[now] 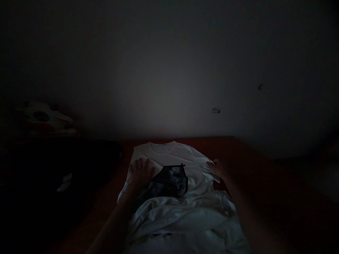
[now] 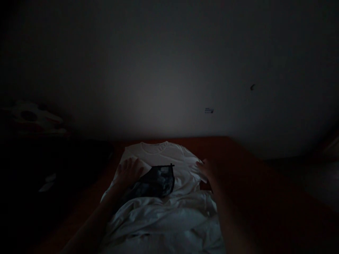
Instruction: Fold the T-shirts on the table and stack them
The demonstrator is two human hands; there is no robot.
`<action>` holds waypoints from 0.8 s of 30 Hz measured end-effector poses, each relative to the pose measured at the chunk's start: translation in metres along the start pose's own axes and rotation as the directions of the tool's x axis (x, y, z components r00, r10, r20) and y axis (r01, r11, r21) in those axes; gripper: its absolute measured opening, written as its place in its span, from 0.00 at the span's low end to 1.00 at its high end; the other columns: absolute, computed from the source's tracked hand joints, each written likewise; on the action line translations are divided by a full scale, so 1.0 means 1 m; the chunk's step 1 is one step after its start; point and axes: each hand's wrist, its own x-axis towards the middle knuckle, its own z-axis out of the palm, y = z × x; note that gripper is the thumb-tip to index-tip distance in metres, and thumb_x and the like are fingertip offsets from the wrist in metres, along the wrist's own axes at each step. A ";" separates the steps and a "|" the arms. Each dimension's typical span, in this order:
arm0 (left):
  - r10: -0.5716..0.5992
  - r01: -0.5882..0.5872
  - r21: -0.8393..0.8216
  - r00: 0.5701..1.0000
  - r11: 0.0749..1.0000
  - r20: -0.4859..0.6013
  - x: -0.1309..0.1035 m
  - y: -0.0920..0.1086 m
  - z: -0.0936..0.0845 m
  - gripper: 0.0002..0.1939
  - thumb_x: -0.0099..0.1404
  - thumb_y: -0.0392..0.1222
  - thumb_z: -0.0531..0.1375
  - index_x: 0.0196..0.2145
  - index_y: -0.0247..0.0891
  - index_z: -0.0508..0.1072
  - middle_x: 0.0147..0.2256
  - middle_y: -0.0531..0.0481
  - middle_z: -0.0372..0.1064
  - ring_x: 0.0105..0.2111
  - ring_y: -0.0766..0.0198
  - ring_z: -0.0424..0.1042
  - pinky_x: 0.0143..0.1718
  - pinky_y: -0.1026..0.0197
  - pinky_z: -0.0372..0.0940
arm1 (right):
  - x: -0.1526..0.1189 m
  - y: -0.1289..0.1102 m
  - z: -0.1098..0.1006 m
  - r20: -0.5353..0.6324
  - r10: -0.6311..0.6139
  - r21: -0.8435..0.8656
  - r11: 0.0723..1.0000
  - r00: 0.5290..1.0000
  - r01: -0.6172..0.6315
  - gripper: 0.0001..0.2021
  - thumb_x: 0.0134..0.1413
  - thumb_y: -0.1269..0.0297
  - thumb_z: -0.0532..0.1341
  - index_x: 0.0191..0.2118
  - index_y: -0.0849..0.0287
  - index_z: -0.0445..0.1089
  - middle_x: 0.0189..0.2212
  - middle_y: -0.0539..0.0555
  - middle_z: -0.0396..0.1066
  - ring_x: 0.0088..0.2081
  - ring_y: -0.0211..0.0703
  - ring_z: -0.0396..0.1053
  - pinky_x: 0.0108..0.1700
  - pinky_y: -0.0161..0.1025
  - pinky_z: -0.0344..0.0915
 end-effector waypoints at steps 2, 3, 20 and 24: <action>0.009 -0.009 -0.022 1.000 1.000 0.005 0.000 -0.001 -0.002 0.32 0.74 0.56 0.47 0.68 0.36 0.60 0.69 0.31 0.53 0.68 0.35 0.53 0.64 0.33 0.48 | 0.003 -0.006 0.002 -0.001 0.041 0.031 0.999 0.999 -0.041 0.14 0.44 0.49 0.65 0.20 0.53 0.69 0.21 0.59 0.71 0.35 0.60 0.76 0.35 0.46 0.66; 0.013 -0.013 -0.037 1.000 0.999 0.007 0.001 -0.002 -0.002 0.32 0.74 0.57 0.47 0.68 0.37 0.61 0.69 0.31 0.54 0.68 0.36 0.53 0.64 0.34 0.48 | 0.004 -0.012 0.005 -0.006 0.063 0.050 0.997 0.998 -0.062 0.14 0.46 0.49 0.64 0.22 0.53 0.70 0.20 0.58 0.71 0.34 0.58 0.76 0.33 0.44 0.66; -0.029 0.029 -0.093 1.000 0.995 0.003 0.004 -0.003 0.004 0.34 0.72 0.59 0.49 0.68 0.36 0.60 0.69 0.31 0.54 0.68 0.39 0.53 0.65 0.36 0.48 | -0.055 -0.049 0.015 0.310 -0.326 0.220 0.938 0.893 0.266 0.22 0.49 0.42 0.66 0.42 0.55 0.75 0.31 0.51 0.74 0.31 0.43 0.70 0.36 0.39 0.66; -0.055 0.052 -0.137 0.998 0.989 -0.021 0.007 -0.005 0.002 0.34 0.72 0.57 0.50 0.68 0.34 0.59 0.68 0.31 0.55 0.68 0.40 0.53 0.65 0.35 0.49 | -0.070 -0.035 0.016 0.292 -0.319 0.250 0.935 0.901 0.250 0.18 0.55 0.46 0.62 0.38 0.55 0.76 0.24 0.47 0.69 0.26 0.40 0.64 0.30 0.35 0.61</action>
